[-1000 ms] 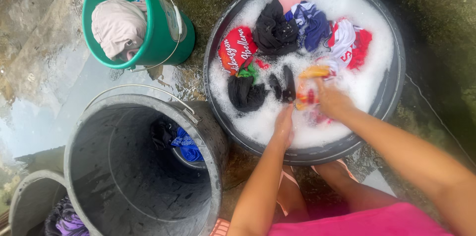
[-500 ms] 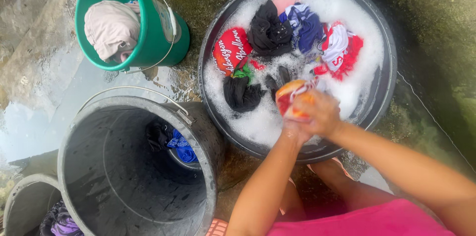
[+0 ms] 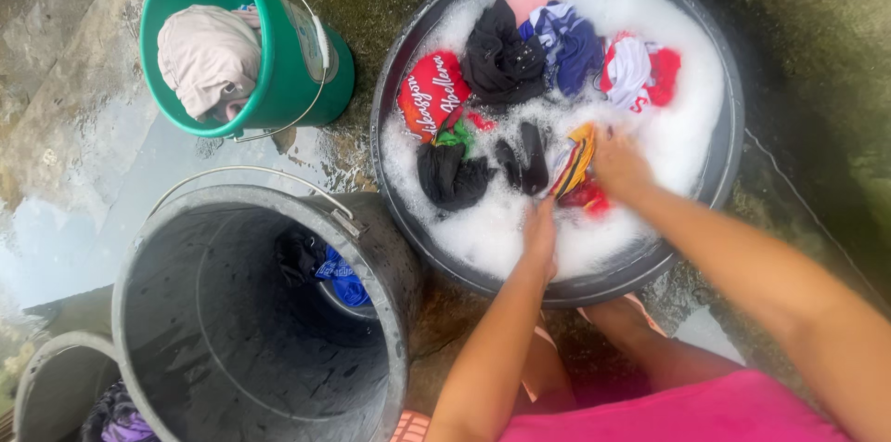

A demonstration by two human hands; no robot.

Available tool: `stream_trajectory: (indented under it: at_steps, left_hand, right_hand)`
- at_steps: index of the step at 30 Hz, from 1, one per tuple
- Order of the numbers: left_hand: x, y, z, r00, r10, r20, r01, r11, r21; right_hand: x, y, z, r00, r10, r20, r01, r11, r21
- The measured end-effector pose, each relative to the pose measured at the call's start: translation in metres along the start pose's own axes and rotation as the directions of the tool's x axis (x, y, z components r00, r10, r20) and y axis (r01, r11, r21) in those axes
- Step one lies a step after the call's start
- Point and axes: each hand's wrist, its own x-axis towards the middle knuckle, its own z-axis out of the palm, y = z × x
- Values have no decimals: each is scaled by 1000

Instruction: The person washes several items of clothing by hand in a large basin of soapy water, scrubbing them individually and moving them between buckets.

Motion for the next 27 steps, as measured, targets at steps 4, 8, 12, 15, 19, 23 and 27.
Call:
stream_trajectory:
  at_steps: [4, 8, 12, 15, 19, 23, 27]
  left_hand:
    - [2, 26, 6, 955, -218, 203, 288, 849, -443]
    - [-15, 55, 26, 927, -81, 366, 263, 836, -481]
    - [-10, 50, 47, 783, 232, 578, 211, 774, -597]
    - [-20, 53, 38, 944, -34, 329, 177, 892, -416]
    - [1, 37, 17, 996, -90, -24, 93, 970, 223]
    - [32, -10, -14, 975, 25, 219, -152, 796, 586]
    - [47, -26, -43, 981, -104, 164, -3, 836, 548]
  right_hand:
    - [-26, -49, -53, 867, 181, 465, -456, 664, 592]
    - [-59, -106, -140, 993, -51, -111, 118, 631, 767]
    - [-49, -106, -141, 837, -276, -473, 455, 832, 319]
    - [-24, -74, -111, 892, -60, -448, 293, 830, 474]
    - [-20, -41, -94, 939, 80, -335, 5, 969, 245]
    - [-37, -38, -74, 956, -225, 186, 202, 970, 137]
    - [-15, 4, -45, 744, -324, 585, 225, 945, 238]
